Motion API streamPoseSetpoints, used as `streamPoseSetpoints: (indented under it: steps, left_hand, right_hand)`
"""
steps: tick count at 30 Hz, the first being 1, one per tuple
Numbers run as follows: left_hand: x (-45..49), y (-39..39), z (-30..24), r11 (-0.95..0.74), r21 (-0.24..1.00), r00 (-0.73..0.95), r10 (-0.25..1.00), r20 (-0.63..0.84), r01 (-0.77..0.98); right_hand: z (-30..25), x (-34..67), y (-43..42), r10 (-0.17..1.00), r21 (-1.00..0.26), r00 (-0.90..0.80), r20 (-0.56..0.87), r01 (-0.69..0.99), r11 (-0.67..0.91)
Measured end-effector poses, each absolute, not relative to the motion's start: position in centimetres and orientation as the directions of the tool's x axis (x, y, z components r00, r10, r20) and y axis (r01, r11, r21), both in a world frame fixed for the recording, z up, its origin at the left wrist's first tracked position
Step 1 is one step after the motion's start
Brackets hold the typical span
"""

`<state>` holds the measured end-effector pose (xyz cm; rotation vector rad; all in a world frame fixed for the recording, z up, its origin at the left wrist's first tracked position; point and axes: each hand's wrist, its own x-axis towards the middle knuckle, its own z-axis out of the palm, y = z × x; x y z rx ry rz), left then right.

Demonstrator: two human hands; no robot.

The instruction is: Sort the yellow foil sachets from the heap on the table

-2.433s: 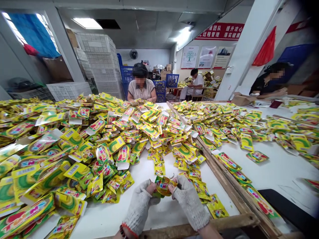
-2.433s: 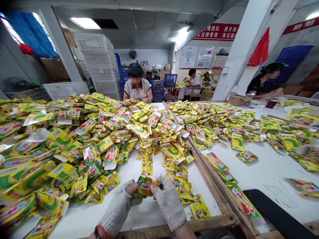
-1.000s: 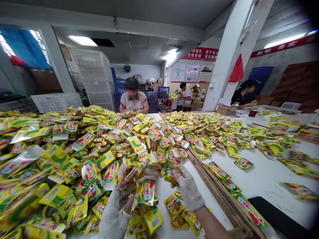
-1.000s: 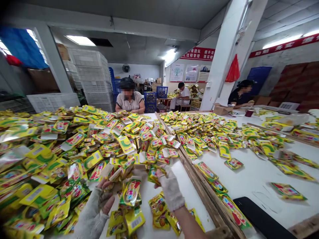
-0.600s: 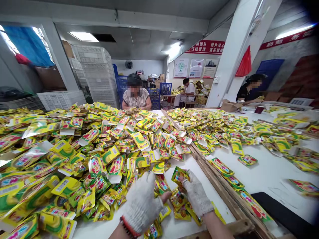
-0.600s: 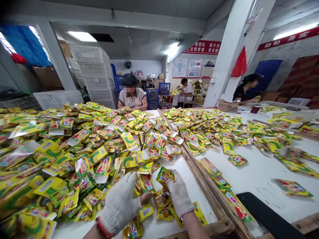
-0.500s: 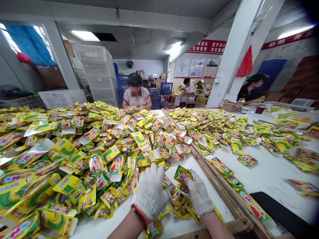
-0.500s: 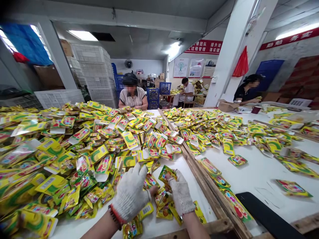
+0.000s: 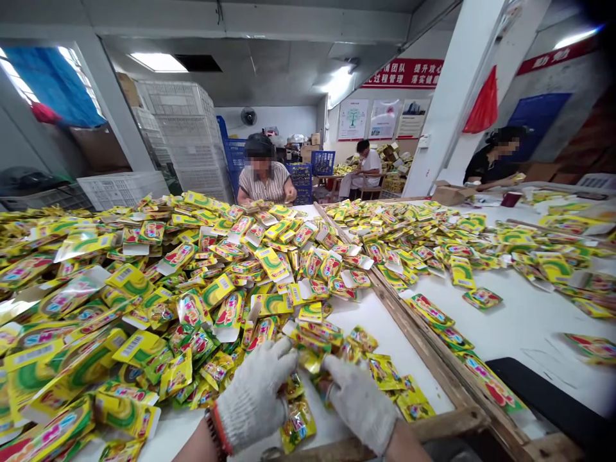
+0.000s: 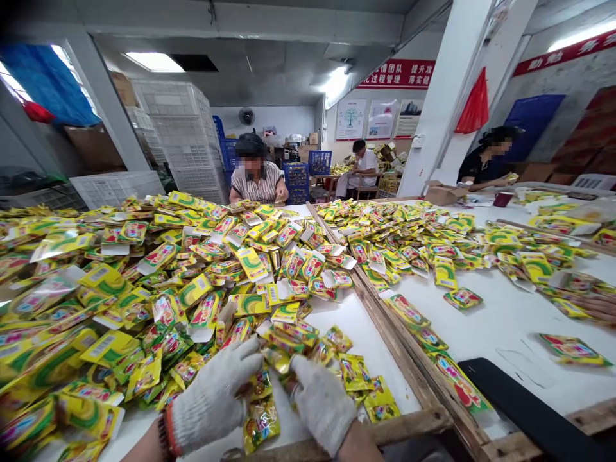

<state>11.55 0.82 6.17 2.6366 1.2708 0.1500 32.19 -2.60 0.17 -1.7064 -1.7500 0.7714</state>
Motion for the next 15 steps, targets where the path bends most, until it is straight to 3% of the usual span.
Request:
streamPoseSetpoints:
  steps: [3,5,8,11,13,15]
  left_hand:
    - [9.3,-0.6,6.1,-0.654,0.266,0.671,0.740,0.034,0.708]
    - [8.4,-1.2,5.5,-0.542,0.258,0.549,0.834,0.051,0.800]
    - [8.9,-1.5,4.2,-0.297,0.164,0.292,0.955,0.055,0.941]
    - [10.3,-1.2,3.3,-0.185,0.082,0.187,0.982,-0.008,0.979]
    - [10.5,-0.9,3.1,-0.153,0.121,0.161,0.985,-0.061,0.981]
    - [9.7,-0.6,3.2,-0.127,0.282,0.148,0.987,-0.056,0.951]
  right_hand:
    - [0.2,33.7,-1.3,0.989,-0.707,0.133,0.070,0.706,-0.045]
    - [0.3,34.3,-1.4,0.974,-0.719,0.194,0.117,0.693,-0.051]
    - [0.1,33.7,-2.2,0.978,-0.719,0.135,0.158,0.695,0.020]
    - [-0.9,32.1,-2.7,0.990,-0.600,0.013,0.138,0.796,0.073]
    - [-1.5,31.3,-2.8,0.995,-0.546,-0.024,0.094,0.835,0.071]
    - [-1.8,31.3,-2.8,0.999,-0.556,-0.028,0.037,0.830,0.044]
